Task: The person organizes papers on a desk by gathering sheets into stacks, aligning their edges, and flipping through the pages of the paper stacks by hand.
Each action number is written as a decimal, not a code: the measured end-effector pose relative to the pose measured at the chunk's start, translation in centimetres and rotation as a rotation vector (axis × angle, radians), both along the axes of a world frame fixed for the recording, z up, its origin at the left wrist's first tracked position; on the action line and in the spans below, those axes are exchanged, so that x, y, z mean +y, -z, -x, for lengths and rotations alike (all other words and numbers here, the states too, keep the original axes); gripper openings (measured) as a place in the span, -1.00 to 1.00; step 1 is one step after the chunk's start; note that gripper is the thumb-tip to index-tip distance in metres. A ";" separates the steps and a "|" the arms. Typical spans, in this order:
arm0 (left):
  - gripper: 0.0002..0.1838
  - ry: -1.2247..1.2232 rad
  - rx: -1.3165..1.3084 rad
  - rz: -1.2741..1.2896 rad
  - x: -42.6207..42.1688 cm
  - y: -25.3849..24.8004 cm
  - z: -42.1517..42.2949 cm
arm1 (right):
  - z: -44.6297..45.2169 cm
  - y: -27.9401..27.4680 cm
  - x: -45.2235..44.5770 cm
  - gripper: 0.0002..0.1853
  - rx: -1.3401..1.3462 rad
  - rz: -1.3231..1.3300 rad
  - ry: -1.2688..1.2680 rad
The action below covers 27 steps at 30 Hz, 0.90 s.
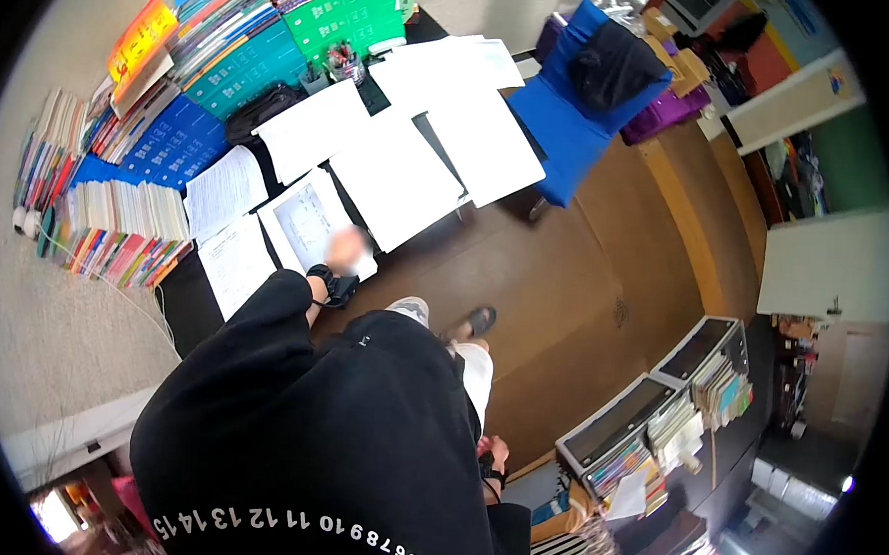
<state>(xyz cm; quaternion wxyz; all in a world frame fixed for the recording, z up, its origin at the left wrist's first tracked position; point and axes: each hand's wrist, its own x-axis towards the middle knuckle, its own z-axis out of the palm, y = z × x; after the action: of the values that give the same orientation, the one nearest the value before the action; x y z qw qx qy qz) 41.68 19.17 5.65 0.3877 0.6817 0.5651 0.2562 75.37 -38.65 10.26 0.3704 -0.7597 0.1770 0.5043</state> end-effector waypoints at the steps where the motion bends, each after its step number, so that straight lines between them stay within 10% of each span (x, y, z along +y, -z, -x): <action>1: -0.83 -0.018 0.100 0.011 0.6 0.6 -0.7 | -2.3 0.0 2.0 -0.74 -0.017 -0.010 -0.028; 7: -0.45 -0.301 0.215 0.400 0.3 9.2 -5.6 | -14.4 0.0 14.0 -0.77 -0.073 -0.087 -0.138; 13: -0.04 -0.954 0.206 0.794 3.2 -2.6 -11.8 | -21.7 -0.5 26.2 -0.81 -0.179 -0.195 -0.330; 18: -0.29 -0.615 -0.227 0.616 2.2 1.0 -7.9 | -24.3 -0.2 32.3 -0.84 -0.138 -0.174 -0.507; 27: -0.39 -0.898 -0.473 0.537 3.0 -3.0 -10.7 | -25.8 0.4 38.3 -0.82 -0.153 -0.179 -0.745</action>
<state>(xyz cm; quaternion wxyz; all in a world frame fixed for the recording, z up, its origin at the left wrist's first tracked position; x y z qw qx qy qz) 52.34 22.17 8.64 0.5162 0.1764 0.7424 0.3889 101.15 -0.38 9.89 0.2389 -0.7719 -0.1840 0.5597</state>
